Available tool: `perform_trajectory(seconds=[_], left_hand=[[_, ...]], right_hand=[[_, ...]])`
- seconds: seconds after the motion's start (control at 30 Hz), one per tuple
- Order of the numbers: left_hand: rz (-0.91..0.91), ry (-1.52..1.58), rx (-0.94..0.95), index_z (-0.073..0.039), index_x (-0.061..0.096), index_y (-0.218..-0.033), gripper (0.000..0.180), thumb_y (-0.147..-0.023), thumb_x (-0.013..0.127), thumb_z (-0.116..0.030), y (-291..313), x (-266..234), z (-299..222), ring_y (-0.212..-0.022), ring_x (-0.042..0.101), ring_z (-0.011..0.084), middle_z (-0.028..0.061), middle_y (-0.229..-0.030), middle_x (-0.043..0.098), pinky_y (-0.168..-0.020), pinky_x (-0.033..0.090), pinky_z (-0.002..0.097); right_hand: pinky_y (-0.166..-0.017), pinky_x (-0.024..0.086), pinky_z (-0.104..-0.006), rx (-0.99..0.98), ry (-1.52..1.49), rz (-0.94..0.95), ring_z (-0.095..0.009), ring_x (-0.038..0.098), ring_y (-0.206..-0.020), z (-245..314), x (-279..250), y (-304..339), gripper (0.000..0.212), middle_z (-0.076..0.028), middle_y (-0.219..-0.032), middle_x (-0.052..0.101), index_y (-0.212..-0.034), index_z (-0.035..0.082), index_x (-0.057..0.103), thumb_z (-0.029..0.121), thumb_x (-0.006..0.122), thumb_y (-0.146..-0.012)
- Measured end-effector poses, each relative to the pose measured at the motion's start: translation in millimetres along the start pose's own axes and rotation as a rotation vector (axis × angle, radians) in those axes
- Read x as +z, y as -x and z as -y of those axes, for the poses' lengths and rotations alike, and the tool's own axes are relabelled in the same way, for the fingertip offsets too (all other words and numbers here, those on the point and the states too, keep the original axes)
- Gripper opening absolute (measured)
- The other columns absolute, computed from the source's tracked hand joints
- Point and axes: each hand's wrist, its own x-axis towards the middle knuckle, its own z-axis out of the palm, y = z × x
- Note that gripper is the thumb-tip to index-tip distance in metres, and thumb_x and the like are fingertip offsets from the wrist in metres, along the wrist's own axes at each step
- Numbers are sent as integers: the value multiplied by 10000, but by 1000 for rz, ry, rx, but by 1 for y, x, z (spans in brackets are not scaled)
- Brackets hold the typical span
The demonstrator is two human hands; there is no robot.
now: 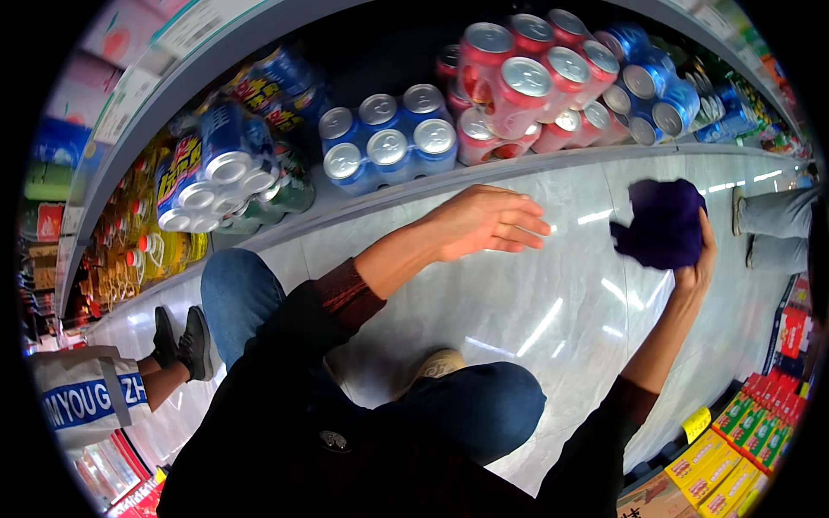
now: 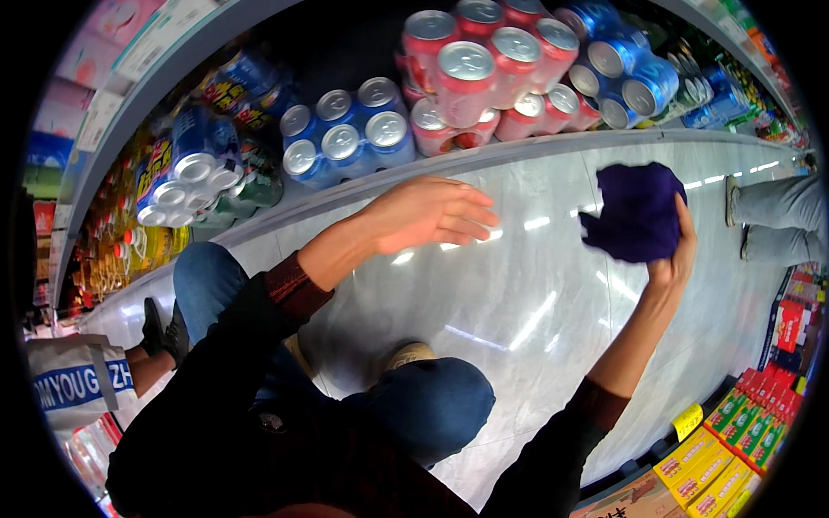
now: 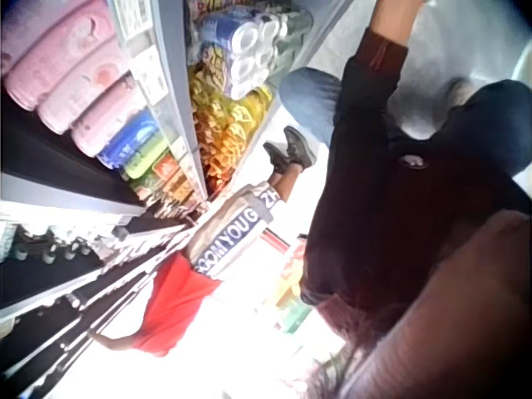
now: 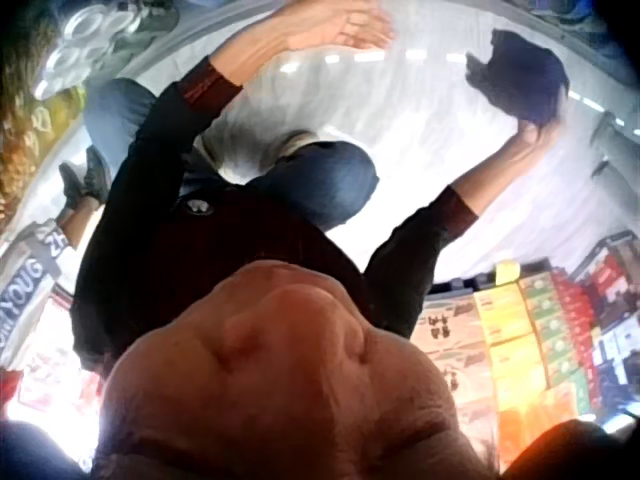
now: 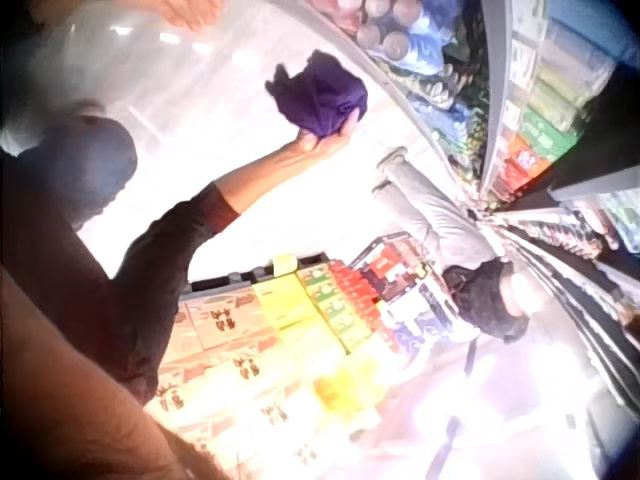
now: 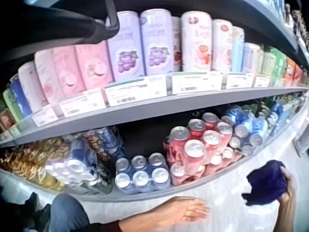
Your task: The person wipes the tops and sides of various oil bottles, six-packs of soda cans, and individual cans on supermarket shelves with a purple cloth.
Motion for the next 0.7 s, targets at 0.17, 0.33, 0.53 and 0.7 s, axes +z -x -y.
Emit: perform_trajectory(seconds=[0.17, 0.33, 0.53, 0.7], left_hand=[[-365, 21, 440, -4, 635, -1056, 251, -973, 496, -196, 50, -43, 6, -909, 644, 196, 150, -1039, 681, -856, 497, 335], [-862, -106, 984, -17, 626, -1027, 191, -976, 481, -130, 70, -82, -6, -855, 603, 122, 90, -975, 701, -809, 451, 286], [-1174, -403, 1097, -5, 580, -1130, 220, -938, 509, -84, 67, -141, -7, -1035, 591, 234, 108, -1131, 663, -907, 452, 330], [-1278, -612, 1061, 6, 506, -1296, 416, -881, 516, -17, 47, -151, -1, -1247, 469, 389, 232, -1315, 519, -1054, 363, 417]], right_hand=[[-981, 496, -428, 6, 52, 106, -307, 626, -1083, -36, 92, 47, 349, -199, -1191, 626, -1254, -57, 532, 149, 471, -979], [-982, 483, -411, -209, 144, 394, -289, 609, -1111, -121, 216, 49, 351, -174, -1215, 610, -1288, -32, 513, 66, 473, -953], [-1077, 325, -401, -966, 1773, 736, -319, 431, -1282, -234, 250, -11, 442, -163, -1362, 471, -1323, 34, 497, 105, 625, -906], [-1059, 268, -552, -561, 2033, 617, -459, 239, -1376, -307, 248, -37, 509, -219, -1513, 268, -1380, 209, 474, 426, 531, -923]])
